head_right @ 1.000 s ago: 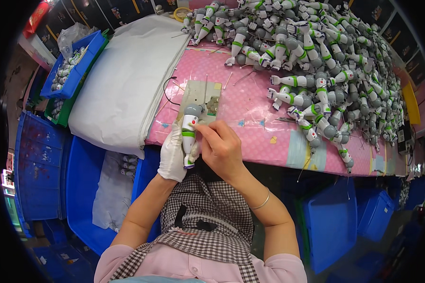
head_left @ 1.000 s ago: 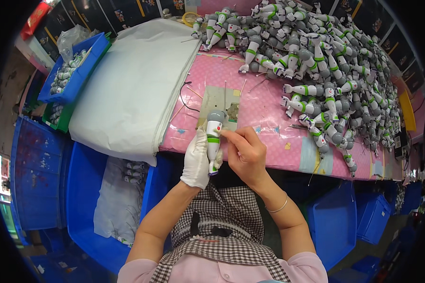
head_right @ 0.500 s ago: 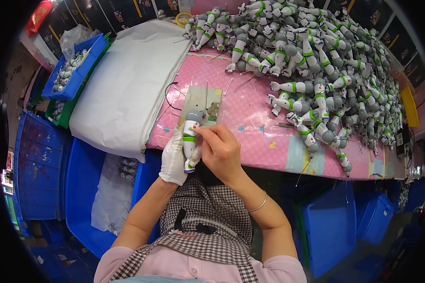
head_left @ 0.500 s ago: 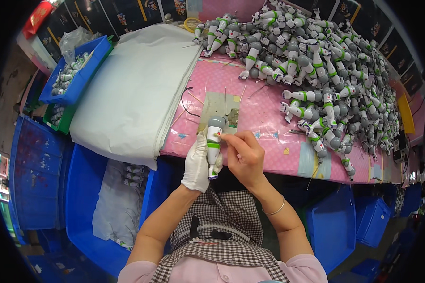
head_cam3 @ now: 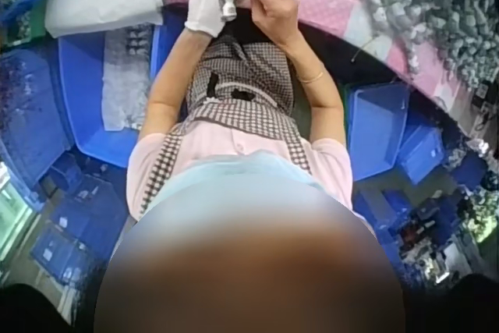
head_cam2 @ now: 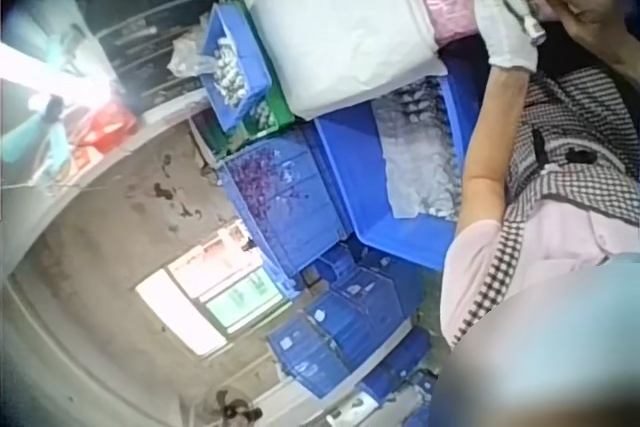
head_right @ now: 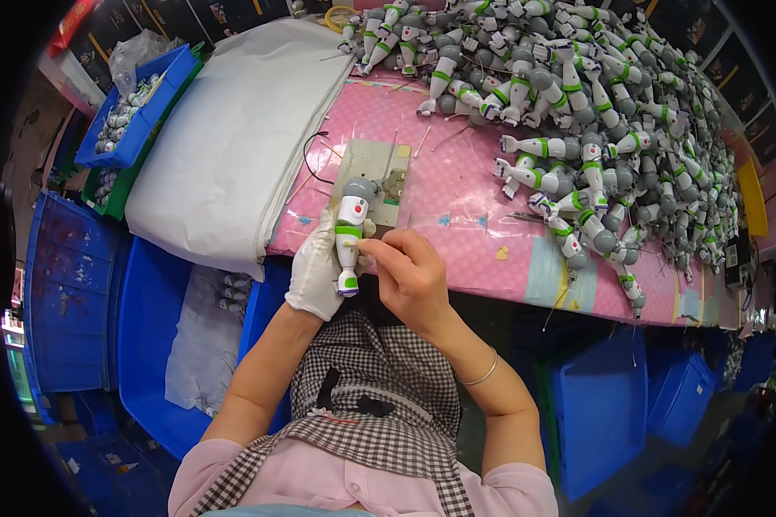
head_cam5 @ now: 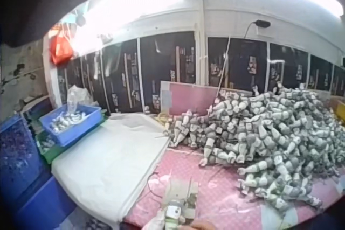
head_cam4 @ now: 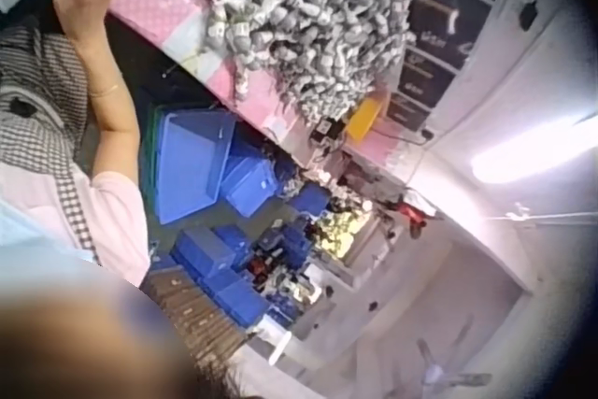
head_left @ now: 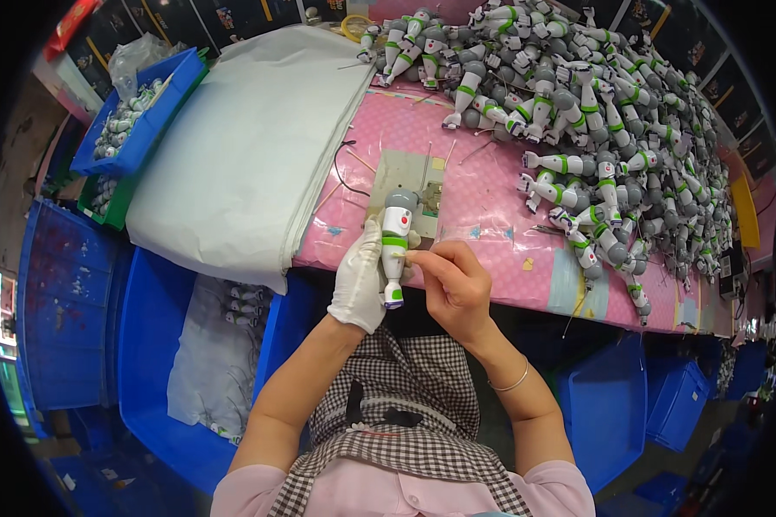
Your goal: Checking snowman-themed toys against a test block and sorting them into crates.
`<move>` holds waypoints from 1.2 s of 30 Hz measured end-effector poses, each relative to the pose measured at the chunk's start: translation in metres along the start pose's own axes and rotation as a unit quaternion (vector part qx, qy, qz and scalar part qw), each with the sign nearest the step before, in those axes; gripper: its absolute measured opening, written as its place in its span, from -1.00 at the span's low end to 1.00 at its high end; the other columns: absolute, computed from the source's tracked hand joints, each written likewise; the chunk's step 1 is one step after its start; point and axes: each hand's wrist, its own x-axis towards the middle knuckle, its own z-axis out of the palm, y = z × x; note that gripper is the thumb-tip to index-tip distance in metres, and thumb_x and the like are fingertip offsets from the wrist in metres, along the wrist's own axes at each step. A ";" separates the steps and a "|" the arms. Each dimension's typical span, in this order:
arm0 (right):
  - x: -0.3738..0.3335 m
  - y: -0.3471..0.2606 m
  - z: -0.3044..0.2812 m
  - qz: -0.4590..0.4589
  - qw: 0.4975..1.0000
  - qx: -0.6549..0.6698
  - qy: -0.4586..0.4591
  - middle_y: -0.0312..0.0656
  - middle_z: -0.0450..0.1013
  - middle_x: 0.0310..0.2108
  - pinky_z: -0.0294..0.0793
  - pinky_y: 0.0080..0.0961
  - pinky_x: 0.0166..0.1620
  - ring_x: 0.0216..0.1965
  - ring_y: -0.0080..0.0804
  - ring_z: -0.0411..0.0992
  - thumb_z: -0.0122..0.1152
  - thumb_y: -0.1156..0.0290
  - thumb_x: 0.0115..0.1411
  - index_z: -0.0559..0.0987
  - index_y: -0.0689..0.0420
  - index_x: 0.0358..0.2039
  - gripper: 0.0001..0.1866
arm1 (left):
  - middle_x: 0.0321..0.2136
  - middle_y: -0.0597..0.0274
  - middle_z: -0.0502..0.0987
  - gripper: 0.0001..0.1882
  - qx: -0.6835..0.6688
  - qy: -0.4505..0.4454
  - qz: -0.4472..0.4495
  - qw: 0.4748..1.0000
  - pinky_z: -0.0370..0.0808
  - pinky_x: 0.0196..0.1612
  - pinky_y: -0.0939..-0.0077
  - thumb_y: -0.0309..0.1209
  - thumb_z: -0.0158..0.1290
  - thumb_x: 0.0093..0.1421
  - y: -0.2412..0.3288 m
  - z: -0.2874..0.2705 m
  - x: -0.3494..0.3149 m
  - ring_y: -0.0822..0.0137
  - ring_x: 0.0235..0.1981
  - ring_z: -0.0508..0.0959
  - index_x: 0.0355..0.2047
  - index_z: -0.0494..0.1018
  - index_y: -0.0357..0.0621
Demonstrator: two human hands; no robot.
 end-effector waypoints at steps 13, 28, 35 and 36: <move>-0.004 0.010 0.004 -0.135 0.989 -0.061 0.010 -0.19 0.39 -0.47 0.40 -0.52 -0.43 -0.47 -0.32 0.39 0.12 0.81 -0.15 0.59 0.18 -0.33 -0.66 | -0.40 0.20 0.48 -0.58 0.006 -0.034 0.048 0.998 0.40 -0.50 0.61 -0.07 -0.31 0.34 -0.008 -0.005 0.006 0.44 -0.51 0.44 -0.12 0.33 -0.15; 0.002 0.019 -0.014 0.074 0.990 0.022 0.115 -0.18 0.41 -0.44 0.40 -0.60 -0.39 -0.45 -0.39 0.40 0.16 0.76 -0.08 0.60 0.16 -0.33 -0.71 | -0.28 0.11 0.47 -0.57 -0.153 -0.093 -0.020 0.984 0.46 -0.42 0.49 -0.12 -0.30 0.34 -0.003 -0.015 0.006 0.33 -0.46 0.46 -0.06 0.28 -0.23; 0.000 0.017 0.003 -0.047 0.999 0.001 -0.004 -0.21 0.38 -0.44 0.37 -0.54 -0.42 -0.45 -0.36 0.38 0.15 0.76 -0.13 0.60 0.14 -0.32 -0.67 | -0.31 0.10 0.50 -0.62 -0.112 -0.034 -0.008 0.993 0.49 -0.38 0.50 -0.14 -0.27 0.33 -0.005 -0.013 0.007 0.33 -0.43 0.49 -0.06 0.30 -0.16; 0.000 0.018 0.004 -0.044 0.998 -0.041 -0.012 -0.20 0.38 -0.43 0.38 -0.48 -0.40 -0.44 -0.29 0.38 0.15 0.75 -0.20 0.59 0.12 -0.31 -0.62 | -0.31 0.11 0.50 -0.62 -0.139 -0.046 -0.024 0.989 0.50 -0.39 0.49 -0.13 -0.27 0.33 -0.005 -0.014 0.007 0.32 -0.42 0.50 -0.06 0.30 -0.15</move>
